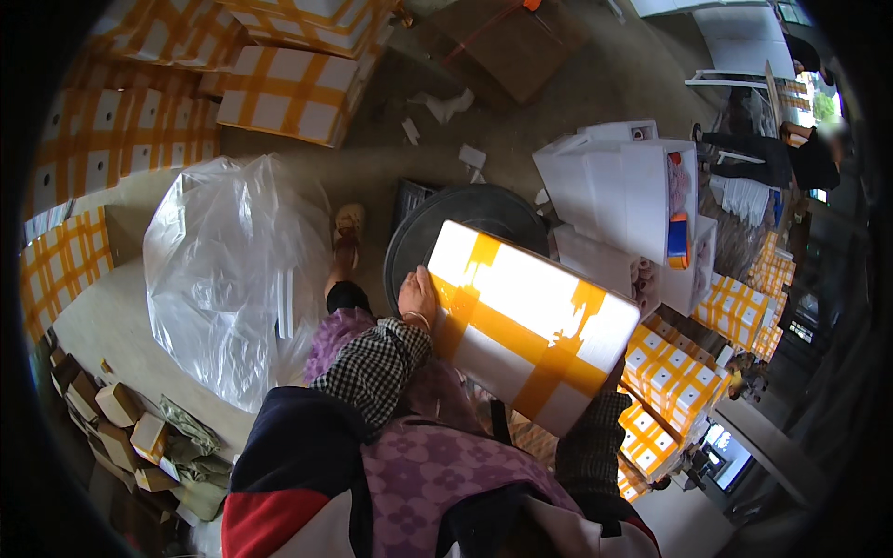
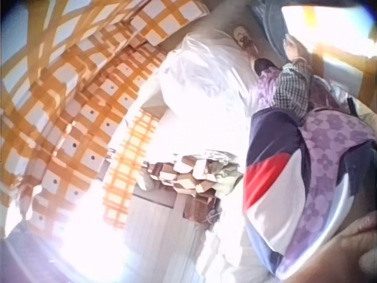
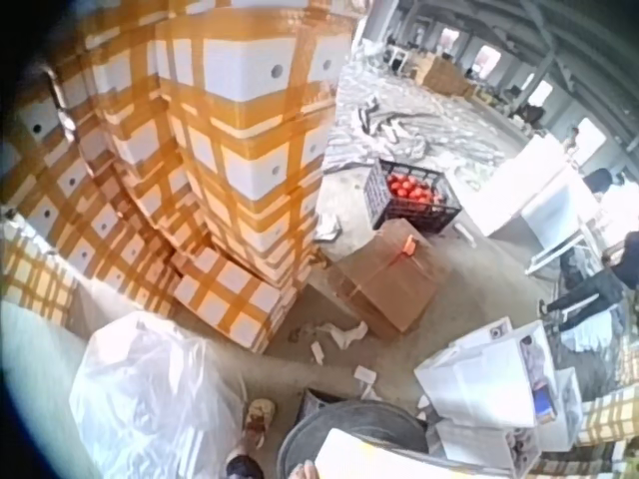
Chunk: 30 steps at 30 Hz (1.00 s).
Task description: The person repeatedly picks up white styrofoam boxes containing individually wrapped fruit, closes the lids, and seals them with yellow packing tape using a handheld dispenser. Sealed boxes are stacked nearby.
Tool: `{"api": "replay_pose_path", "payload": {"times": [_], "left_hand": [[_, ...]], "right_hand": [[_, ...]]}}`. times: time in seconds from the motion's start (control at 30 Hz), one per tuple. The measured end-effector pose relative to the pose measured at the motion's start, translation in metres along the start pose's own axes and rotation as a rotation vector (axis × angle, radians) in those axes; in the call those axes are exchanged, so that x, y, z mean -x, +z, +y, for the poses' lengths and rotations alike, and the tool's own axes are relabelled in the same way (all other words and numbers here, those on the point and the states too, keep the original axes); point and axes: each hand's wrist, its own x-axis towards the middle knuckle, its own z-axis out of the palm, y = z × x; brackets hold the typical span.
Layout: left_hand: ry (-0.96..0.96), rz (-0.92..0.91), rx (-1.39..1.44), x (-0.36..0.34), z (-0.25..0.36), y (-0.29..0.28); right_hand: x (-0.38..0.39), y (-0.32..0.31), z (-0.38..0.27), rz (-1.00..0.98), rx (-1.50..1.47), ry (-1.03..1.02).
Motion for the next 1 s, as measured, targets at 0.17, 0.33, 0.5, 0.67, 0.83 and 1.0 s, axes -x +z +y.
{"api": "replay_pose_path", "payload": {"times": [0.17,0.33,0.5,0.67,0.83,1.0], "left_hand": [[-0.219,-0.058,0.132,0.007,0.015,-0.030],[-0.213,0.174,0.368,-0.027,0.030,-0.114],[0.026,0.454,0.484,-0.128,0.035,-0.238],[0.076,0.692,0.044,-0.230,0.095,-0.373],[0.318,0.707,-0.174,-0.339,0.112,-0.447],[0.302,0.773,-0.685,-0.384,0.088,-0.432]], "right_hand": [[0.040,0.071,-0.036,-0.087,0.038,-0.054],[0.069,0.181,-0.056,-0.266,0.223,-0.138],[0.015,0.301,-0.002,-0.508,0.337,-0.154],[-0.038,0.480,0.085,-0.919,0.253,-0.190],[-0.078,0.610,0.141,-1.008,0.130,0.054],[-0.059,0.652,0.128,-0.876,0.288,0.359]]}}
